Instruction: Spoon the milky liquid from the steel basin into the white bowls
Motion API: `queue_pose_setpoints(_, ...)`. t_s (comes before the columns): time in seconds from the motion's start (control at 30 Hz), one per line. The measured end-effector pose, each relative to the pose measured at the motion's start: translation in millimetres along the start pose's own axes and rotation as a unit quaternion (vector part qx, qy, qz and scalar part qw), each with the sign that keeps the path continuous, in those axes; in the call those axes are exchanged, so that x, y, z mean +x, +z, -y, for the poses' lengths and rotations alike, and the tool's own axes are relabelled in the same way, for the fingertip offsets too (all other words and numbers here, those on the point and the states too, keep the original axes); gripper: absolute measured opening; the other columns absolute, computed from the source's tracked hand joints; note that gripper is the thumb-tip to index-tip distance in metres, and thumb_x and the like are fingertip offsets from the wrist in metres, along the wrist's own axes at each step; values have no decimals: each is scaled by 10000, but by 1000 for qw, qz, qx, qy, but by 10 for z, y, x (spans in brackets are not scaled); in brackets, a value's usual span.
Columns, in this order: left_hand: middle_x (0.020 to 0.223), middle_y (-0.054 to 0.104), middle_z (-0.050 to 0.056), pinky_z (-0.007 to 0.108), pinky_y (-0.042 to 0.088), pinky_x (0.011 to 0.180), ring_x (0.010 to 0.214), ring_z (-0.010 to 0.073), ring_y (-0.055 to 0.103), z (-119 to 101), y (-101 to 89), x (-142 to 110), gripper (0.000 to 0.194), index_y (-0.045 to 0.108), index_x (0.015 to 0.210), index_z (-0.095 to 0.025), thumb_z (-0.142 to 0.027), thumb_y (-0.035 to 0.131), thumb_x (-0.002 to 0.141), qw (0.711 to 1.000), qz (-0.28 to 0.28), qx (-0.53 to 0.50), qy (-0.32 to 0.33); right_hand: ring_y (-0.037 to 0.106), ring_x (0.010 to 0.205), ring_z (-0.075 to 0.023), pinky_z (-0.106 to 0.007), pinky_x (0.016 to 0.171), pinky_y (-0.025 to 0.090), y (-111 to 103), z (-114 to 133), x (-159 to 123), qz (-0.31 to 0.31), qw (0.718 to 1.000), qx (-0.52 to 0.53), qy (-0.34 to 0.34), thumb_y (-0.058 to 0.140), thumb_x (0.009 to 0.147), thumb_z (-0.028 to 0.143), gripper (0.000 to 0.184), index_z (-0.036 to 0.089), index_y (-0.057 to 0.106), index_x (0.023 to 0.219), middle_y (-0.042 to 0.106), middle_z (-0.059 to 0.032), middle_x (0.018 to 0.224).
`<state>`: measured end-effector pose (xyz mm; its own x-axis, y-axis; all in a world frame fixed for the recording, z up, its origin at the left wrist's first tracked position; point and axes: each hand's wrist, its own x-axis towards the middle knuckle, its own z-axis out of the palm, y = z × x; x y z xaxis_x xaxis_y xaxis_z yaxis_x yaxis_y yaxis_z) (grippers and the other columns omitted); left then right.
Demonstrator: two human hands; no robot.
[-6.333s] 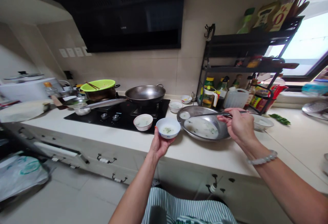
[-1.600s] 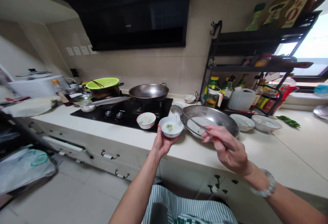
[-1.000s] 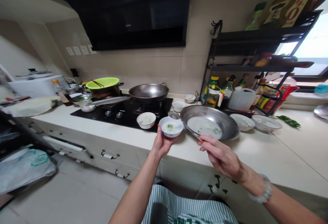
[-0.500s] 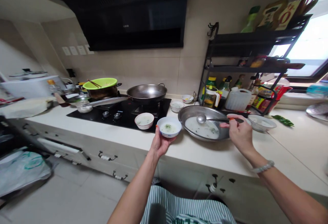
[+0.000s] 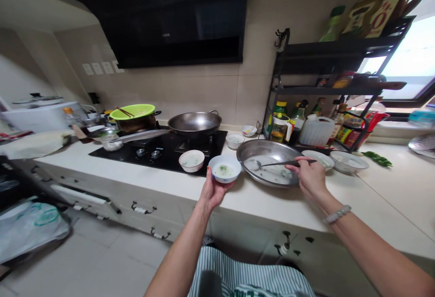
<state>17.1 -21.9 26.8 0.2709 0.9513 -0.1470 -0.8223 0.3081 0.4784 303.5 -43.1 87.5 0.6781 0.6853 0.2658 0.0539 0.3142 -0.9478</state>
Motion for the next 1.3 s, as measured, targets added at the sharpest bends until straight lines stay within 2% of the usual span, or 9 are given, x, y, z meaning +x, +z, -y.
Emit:
queue_pose_setpoints(0.07,1441,532,157,533,570,902,1237,349,582,0,6,-4,579,461,1428,-240,-578,411,960,1000,-1,-1,-1,631,471,-127,-287,529,596,-11,-3,25,-5,999,45,16,684,734,243,125,182,577,713,554,1,746)
queue_pose_setpoints(0.2,1443,532,151,521,570,909,1232,340,587,-3,27,-15,577,465,1423,-243,-582,406,960,1000,-3,-1,-2,618,471,-134,-321,514,622,-51,20,49,-13,997,68,17,681,746,195,129,195,565,690,558,-21,780)
queue_pose_setpoints(0.33,1432,542,151,518,568,918,1223,333,592,-7,44,-27,582,467,1418,-233,-585,405,959,1000,-9,-2,-2,615,493,-118,-292,505,619,-88,82,35,-14,997,75,22,671,751,168,121,196,576,681,583,-40,853)
queue_pose_setpoints(0.57,1497,480,142,513,570,918,1247,344,574,-7,39,-26,583,466,1415,-234,-590,403,957,1000,-3,-2,-1,613,487,-105,-262,527,613,-115,170,12,-26,994,83,69,671,753,141,120,176,588,675,563,-21,788)
queue_pose_setpoints(0.77,1477,502,150,528,557,936,1237,338,582,-4,22,-10,602,453,1440,-242,-591,429,951,1000,-3,-2,-3,607,469,-117,-243,490,596,-131,143,59,-27,995,80,60,690,748,184,131,191,581,676,532,-7,713)
queue_pose_setpoints(0.97,1434,540,157,535,558,927,1215,331,598,-1,19,-12,610,434,1455,-247,-589,435,950,1000,-4,-1,-2,630,486,-181,-328,500,627,-180,71,130,-8,998,59,36,679,747,228,105,221,594,686,485,2,628)
queue_pose_setpoints(1.13,1421,552,160,532,555,932,1229,336,591,-3,17,-7,621,445,1447,-250,-593,481,931,1000,-5,-2,-3,639,515,-188,-371,549,647,-206,31,167,-1,998,60,7,698,724,247,126,213,579,698,525,-31,707)
queue_pose_setpoints(1.3,1412,560,152,538,547,949,1242,333,581,-3,18,-12,589,467,1424,-239,-587,443,949,1000,-2,-4,-2,638,525,-190,-376,534,646,-197,58,155,-9,998,52,22,684,723,256,124,231,565,698,519,-17,687)
